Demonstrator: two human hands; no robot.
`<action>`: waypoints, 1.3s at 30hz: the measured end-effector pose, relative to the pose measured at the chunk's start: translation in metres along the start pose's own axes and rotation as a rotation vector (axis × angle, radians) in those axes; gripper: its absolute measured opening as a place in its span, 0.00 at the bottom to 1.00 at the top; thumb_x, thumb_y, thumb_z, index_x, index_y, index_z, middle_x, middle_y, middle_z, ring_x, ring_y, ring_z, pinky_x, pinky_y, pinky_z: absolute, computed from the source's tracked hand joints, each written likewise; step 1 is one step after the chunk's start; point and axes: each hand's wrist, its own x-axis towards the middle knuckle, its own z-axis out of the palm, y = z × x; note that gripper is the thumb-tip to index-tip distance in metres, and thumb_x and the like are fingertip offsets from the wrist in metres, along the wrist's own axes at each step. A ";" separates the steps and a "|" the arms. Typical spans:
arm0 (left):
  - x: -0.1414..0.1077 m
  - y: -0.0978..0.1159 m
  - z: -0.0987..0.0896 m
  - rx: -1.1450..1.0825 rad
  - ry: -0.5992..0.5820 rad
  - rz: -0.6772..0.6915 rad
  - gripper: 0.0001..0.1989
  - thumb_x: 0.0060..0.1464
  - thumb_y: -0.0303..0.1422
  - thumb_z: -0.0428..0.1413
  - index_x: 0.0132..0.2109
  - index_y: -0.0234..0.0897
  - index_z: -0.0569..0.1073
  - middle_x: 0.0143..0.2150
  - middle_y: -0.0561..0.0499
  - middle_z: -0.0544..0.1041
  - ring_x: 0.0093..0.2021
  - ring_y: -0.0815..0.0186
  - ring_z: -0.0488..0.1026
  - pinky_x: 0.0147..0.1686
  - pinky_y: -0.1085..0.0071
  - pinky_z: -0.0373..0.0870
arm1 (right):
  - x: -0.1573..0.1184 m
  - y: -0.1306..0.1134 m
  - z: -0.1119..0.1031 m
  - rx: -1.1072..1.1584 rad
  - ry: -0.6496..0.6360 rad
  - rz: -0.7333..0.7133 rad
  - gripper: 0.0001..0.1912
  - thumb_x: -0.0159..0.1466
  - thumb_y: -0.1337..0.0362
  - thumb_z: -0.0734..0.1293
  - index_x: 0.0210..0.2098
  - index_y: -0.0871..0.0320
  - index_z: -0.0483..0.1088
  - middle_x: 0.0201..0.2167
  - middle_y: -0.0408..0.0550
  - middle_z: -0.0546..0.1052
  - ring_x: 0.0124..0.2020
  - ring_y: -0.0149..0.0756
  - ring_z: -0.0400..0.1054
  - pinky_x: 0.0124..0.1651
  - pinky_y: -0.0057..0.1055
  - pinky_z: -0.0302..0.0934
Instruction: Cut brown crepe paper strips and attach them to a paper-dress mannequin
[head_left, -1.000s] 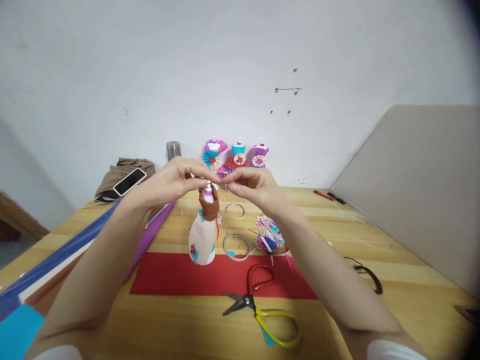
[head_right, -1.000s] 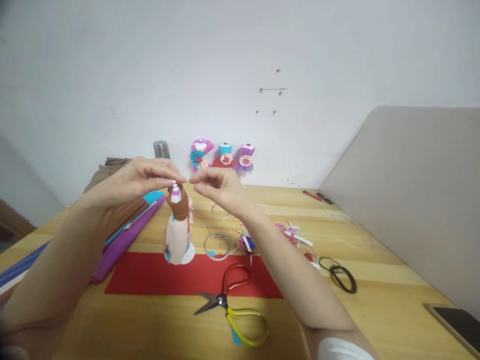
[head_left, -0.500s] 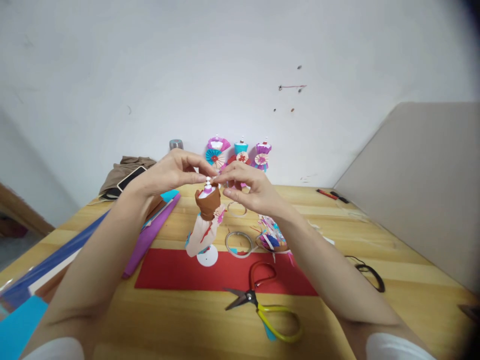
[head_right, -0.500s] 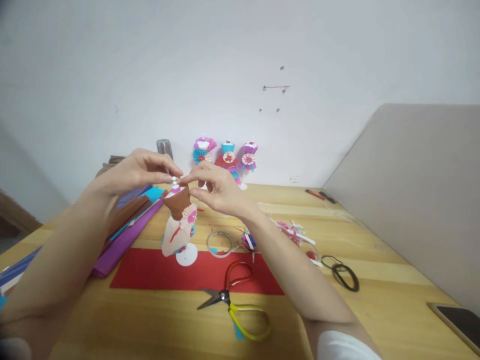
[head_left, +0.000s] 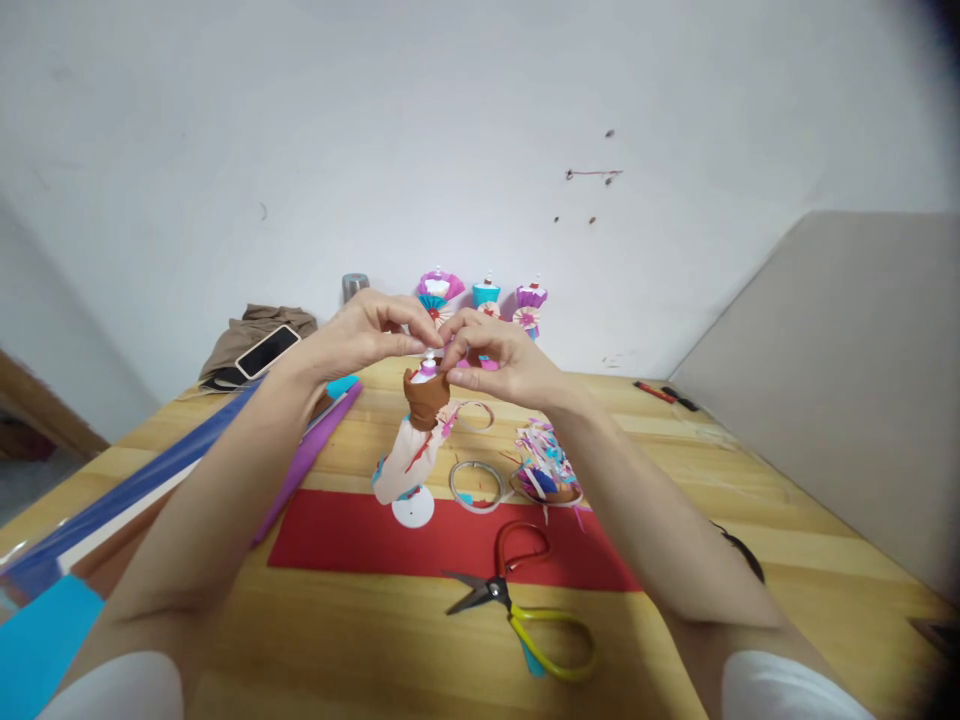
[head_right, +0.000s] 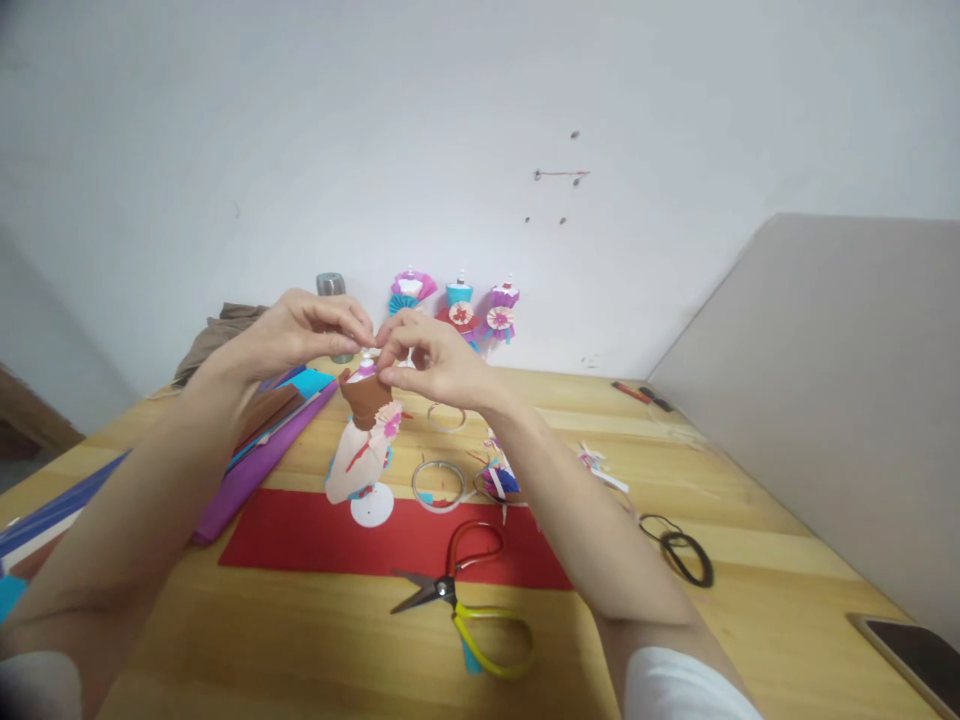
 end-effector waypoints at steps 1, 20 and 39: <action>0.000 0.000 0.000 0.001 0.004 -0.001 0.03 0.49 0.30 0.63 0.33 0.36 0.81 0.35 0.48 0.79 0.37 0.67 0.73 0.40 0.71 0.69 | 0.000 0.000 0.000 0.004 -0.005 -0.002 0.09 0.59 0.59 0.71 0.27 0.57 0.74 0.38 0.49 0.74 0.40 0.37 0.66 0.39 0.34 0.61; 0.001 0.002 0.004 0.027 0.036 -0.109 0.06 0.46 0.32 0.64 0.31 0.34 0.80 0.31 0.49 0.79 0.33 0.66 0.73 0.35 0.70 0.68 | -0.007 0.003 0.004 0.126 0.079 0.092 0.07 0.57 0.60 0.71 0.30 0.57 0.73 0.37 0.48 0.73 0.38 0.34 0.64 0.38 0.32 0.60; -0.045 -0.013 0.030 -0.080 0.542 -0.299 0.19 0.48 0.46 0.63 0.41 0.36 0.82 0.39 0.44 0.82 0.40 0.58 0.78 0.41 0.65 0.73 | -0.039 0.000 0.047 0.438 0.175 0.633 0.21 0.56 0.50 0.69 0.41 0.59 0.77 0.31 0.46 0.75 0.25 0.28 0.60 0.26 0.27 0.51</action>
